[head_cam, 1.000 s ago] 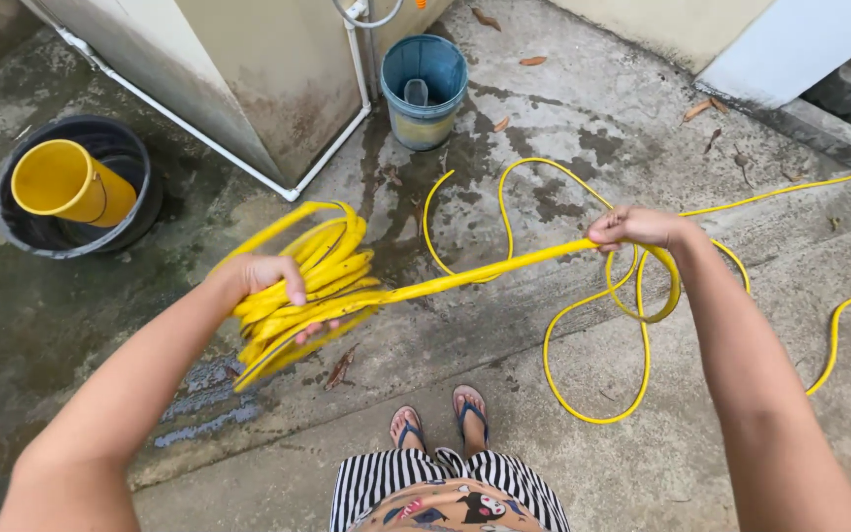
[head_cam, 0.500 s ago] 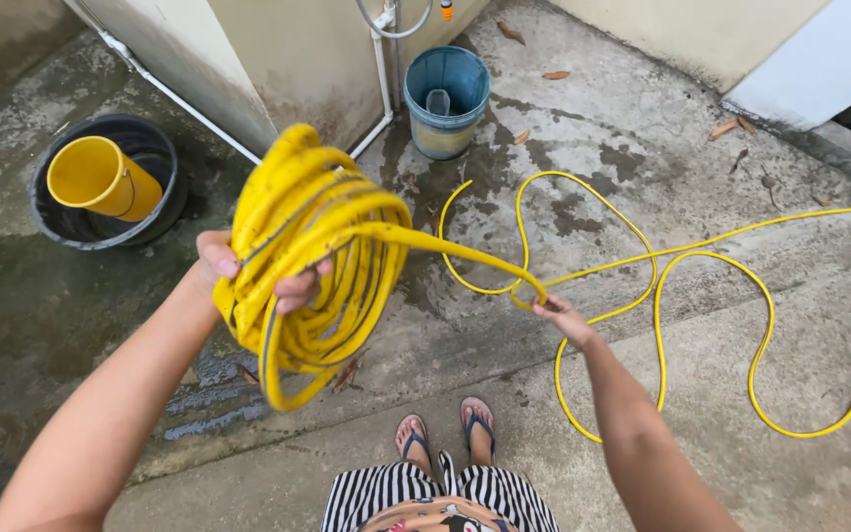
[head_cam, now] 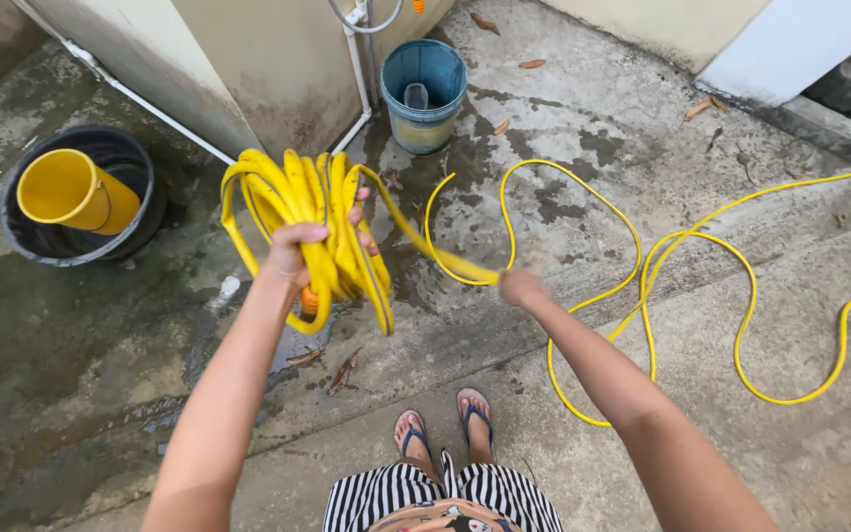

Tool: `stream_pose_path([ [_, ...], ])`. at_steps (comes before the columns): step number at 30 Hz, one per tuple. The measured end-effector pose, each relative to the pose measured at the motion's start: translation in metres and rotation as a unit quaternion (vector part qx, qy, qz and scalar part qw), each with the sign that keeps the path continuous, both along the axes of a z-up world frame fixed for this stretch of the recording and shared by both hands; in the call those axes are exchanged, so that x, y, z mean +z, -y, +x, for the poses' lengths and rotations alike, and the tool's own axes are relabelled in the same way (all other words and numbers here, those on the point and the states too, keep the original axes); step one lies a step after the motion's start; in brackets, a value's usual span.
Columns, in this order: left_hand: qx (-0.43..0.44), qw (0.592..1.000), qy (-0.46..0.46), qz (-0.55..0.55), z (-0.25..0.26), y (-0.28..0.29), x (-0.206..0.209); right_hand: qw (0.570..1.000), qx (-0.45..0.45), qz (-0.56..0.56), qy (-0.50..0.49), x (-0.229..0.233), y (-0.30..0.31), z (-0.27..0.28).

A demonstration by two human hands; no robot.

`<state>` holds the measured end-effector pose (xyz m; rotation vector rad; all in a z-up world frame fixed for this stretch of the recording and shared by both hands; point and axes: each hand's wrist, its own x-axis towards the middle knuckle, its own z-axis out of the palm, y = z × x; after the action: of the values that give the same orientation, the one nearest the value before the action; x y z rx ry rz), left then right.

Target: Coiling a yellow garden hose and preparing to connect it to an outdoor water tap.

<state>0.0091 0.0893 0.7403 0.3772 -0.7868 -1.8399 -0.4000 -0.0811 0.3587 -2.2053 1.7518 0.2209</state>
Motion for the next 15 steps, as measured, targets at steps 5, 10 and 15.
stream_pose_path([
  [5, -0.006, 1.000, 0.022, -0.008, -0.031, 0.016, -0.007, 0.804, 0.084, 0.589, 0.005, 0.105, -0.114, 0.074],
  [10, -0.081, 0.990, 0.114, -0.019, -0.050, 0.026, -0.031, 0.767, 0.052, 0.635, 0.071, 0.182, -0.168, 0.090],
  [15, -0.170, 0.962, 0.215, 0.010, -0.080, 0.024, -0.073, 0.688, -0.081, 0.682, 0.236, 0.220, -0.146, 0.079],
])
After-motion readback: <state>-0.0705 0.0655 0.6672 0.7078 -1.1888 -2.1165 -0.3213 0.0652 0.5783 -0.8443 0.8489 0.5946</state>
